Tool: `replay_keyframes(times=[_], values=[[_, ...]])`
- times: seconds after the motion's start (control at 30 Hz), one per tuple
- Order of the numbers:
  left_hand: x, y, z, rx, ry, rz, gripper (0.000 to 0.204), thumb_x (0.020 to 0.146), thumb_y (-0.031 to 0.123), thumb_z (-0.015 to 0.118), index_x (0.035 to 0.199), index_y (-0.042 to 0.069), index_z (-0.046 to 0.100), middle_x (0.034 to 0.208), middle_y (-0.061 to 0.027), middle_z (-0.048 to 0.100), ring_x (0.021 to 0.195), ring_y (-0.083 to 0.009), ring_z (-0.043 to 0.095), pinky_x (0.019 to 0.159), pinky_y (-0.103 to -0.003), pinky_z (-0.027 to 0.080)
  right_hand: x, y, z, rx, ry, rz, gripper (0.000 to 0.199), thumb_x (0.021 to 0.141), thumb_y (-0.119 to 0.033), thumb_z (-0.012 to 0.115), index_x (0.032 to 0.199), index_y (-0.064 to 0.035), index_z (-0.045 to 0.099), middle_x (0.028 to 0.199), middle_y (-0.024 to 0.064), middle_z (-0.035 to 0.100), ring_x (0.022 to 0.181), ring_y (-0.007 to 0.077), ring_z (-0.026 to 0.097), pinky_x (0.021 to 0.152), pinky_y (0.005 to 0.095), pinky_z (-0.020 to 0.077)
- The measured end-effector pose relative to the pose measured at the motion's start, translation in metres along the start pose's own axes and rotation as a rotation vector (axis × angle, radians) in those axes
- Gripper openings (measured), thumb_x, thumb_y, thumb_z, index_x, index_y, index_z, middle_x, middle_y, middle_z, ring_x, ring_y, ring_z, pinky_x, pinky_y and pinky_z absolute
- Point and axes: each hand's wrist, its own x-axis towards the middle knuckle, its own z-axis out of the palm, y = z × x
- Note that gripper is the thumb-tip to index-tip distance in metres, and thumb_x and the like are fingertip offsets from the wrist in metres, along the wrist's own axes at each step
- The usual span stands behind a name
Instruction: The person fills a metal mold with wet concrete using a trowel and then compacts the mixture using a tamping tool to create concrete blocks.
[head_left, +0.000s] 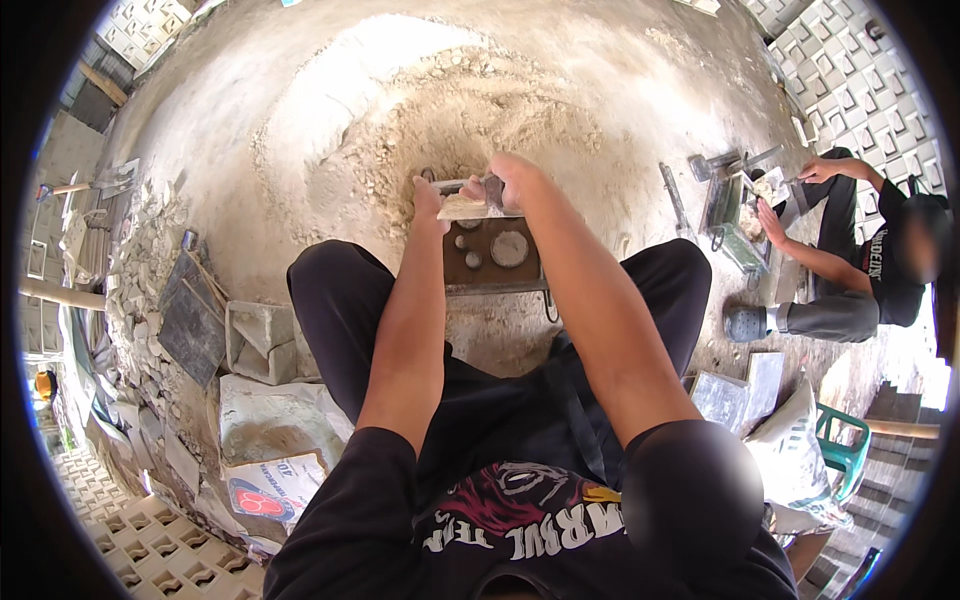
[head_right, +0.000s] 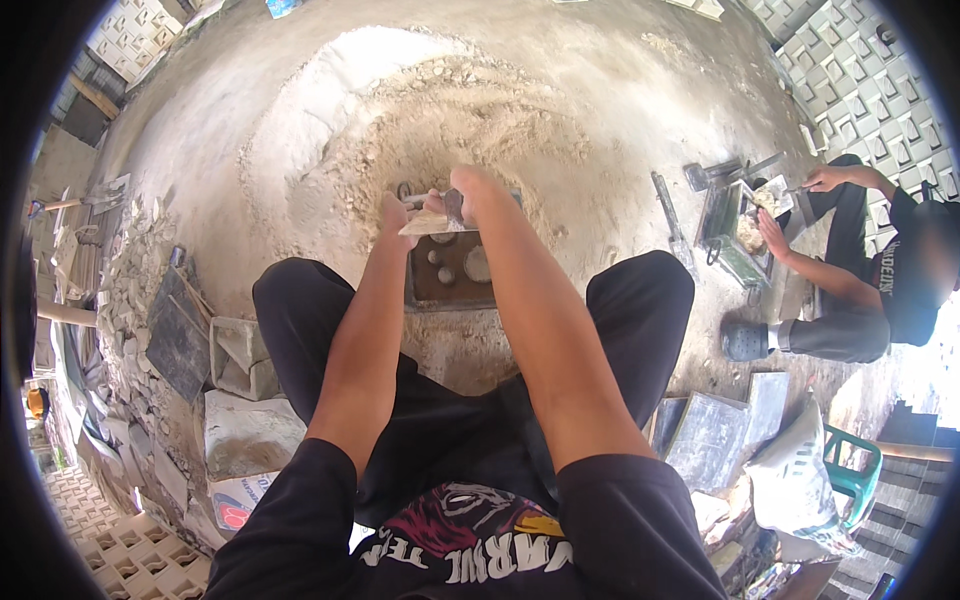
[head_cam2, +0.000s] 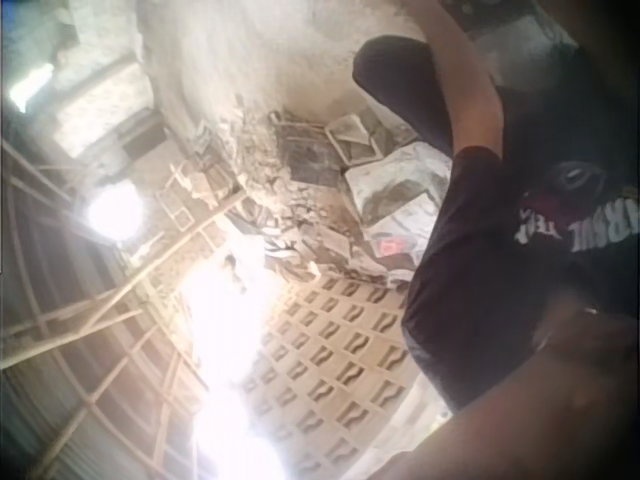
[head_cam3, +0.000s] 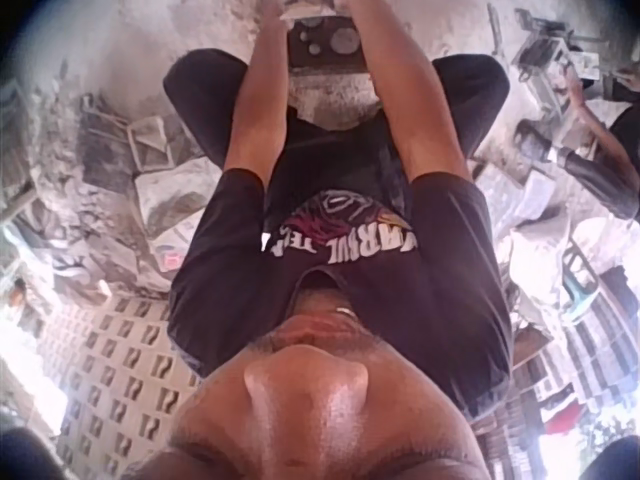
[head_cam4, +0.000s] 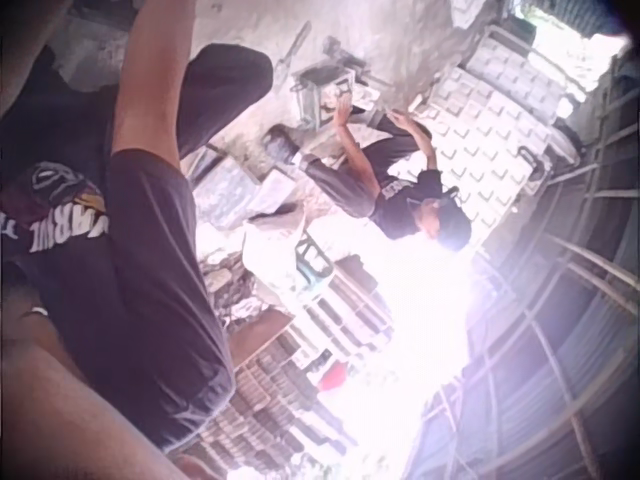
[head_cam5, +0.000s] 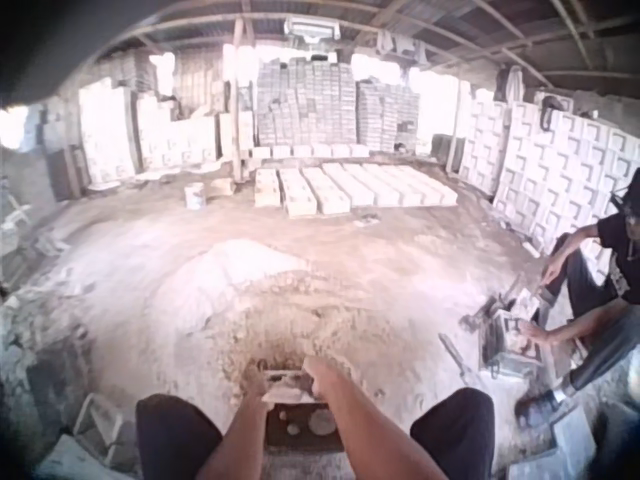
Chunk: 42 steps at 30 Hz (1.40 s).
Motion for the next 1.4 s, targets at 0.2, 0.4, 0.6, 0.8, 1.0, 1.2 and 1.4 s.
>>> replay_keyframes(times=[0.2,0.4,0.6,0.8,1.0,1.2,1.4], values=[[0.034,0.022,-0.020,0.559,0.106,0.213,0.067,0.095,0.050,0.028,0.121,-0.006,0.053,0.124,-0.0234,0.053,0.102,-0.0336,0.058,0.091,-0.048,0.046,-0.023,-0.021,-0.001,-0.013,-0.023,0.023,0.011,0.088,0.004,0.037,0.083,0.0081,0.047,0.067,0.0180,0.055,0.082,0.0341,0.069,0.043,0.0264,0.0556],[-0.004,0.015,-0.013,1.087,0.290,0.559,0.045,0.094,0.037,0.041,0.098,0.001,0.067,0.099,-0.0221,0.066,0.097,-0.0368,0.063,0.085,-0.043,0.048,-0.044,-0.050,-0.076,-0.331,-0.301,-0.014,0.016,0.091,-0.006,0.046,0.085,0.0012,0.059,0.068,0.0093,0.060,0.073,0.0133,0.068,0.035,0.0187,0.0371],[0.016,0.001,-0.031,1.412,0.147,0.857,0.040,0.091,0.035,0.048,0.114,0.006,0.062,0.120,-0.0200,0.059,0.113,-0.0347,0.054,0.097,-0.045,0.042,-0.033,-0.087,-0.128,-0.469,-0.155,-0.098,0.023,0.091,-0.019,0.059,0.075,-0.0034,0.059,0.068,0.0059,0.059,0.054,0.0109,0.056,0.041,0.0227,0.0404],[0.024,-0.022,-0.030,1.807,0.099,0.887,0.063,0.089,0.053,0.051,0.140,0.017,0.043,0.149,-0.0133,0.035,0.142,-0.0302,0.022,0.109,-0.060,0.021,0.063,-0.099,-0.201,-1.628,0.593,-0.467,0.052,0.076,-0.045,0.069,0.088,0.0056,0.067,0.080,0.0205,0.068,0.074,0.0314,0.067,0.067,0.0381,0.0540],[0.016,-0.017,-0.029,1.765,0.070,0.983,0.067,0.087,0.055,0.055,0.142,0.021,0.042,0.149,-0.0116,0.034,0.141,-0.0330,0.025,0.109,-0.051,0.028,0.129,-0.098,-0.244,-1.765,0.457,-0.230,0.049,0.071,-0.039,0.064,0.104,-0.0018,0.068,0.108,0.0217,0.066,0.103,0.0353,0.063,0.089,0.0416,0.0502],[0.012,-0.015,-0.020,1.802,0.076,0.962,0.065,0.084,0.053,0.060,0.139,0.020,0.045,0.147,-0.0112,0.037,0.139,-0.0333,0.030,0.106,-0.049,0.033,0.205,-0.104,-0.199,-1.608,0.430,-0.304,0.045,0.072,-0.034,0.063,0.100,0.0009,0.068,0.102,0.0238,0.066,0.099,0.0371,0.064,0.087,0.0412,0.0511],[0.014,-0.013,-0.020,1.802,0.087,0.950,0.065,0.083,0.049,0.062,0.139,0.020,0.046,0.147,-0.0108,0.037,0.138,-0.0346,0.031,0.107,-0.049,0.032,0.245,-0.109,-0.173,-1.446,0.473,-0.384,0.044,0.073,-0.033,0.064,0.099,0.0021,0.068,0.103,0.0246,0.066,0.100,0.0382,0.063,0.087,0.0424,0.0505]])
